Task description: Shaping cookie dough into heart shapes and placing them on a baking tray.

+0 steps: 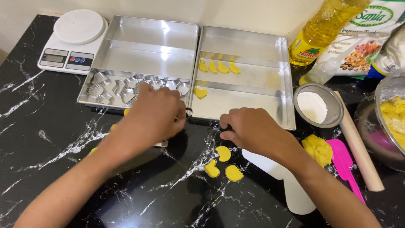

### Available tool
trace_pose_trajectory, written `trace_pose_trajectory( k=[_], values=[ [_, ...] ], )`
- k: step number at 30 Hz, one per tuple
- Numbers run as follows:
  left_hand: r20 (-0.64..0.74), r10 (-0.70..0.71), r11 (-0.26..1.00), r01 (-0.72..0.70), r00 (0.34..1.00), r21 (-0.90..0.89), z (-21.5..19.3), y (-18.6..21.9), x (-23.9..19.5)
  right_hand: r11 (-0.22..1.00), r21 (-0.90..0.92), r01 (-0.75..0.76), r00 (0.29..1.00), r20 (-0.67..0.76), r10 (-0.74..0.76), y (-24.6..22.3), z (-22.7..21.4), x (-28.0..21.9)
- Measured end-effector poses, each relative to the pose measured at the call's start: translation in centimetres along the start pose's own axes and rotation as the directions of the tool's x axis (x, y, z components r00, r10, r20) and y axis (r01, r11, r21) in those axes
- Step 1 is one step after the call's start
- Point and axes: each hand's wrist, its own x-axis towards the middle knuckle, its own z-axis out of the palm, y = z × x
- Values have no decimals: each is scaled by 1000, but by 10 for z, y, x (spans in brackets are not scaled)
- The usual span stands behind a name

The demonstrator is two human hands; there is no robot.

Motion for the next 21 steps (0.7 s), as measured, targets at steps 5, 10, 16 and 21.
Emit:
trace_pose_trajectory(
  k=[5,10,16,21],
  values=[
    [-131,-67,998,65,989,-17,9,-39,14,1000,-23,-15,1000,5,15,-6,20,19],
    [-182,-120,984,141,976,106,56,-68,36,992,-50,-112,994,-22,111,-16,35,25],
    [68,-254,942,231,965,242,64,-70,43,974,-171,-151,988,-59,143,-11,60,33],
    [-35,-228,970,231,973,82,35,-74,35,994,-97,-46,974,-225,23,-13,33,32]
  ],
)
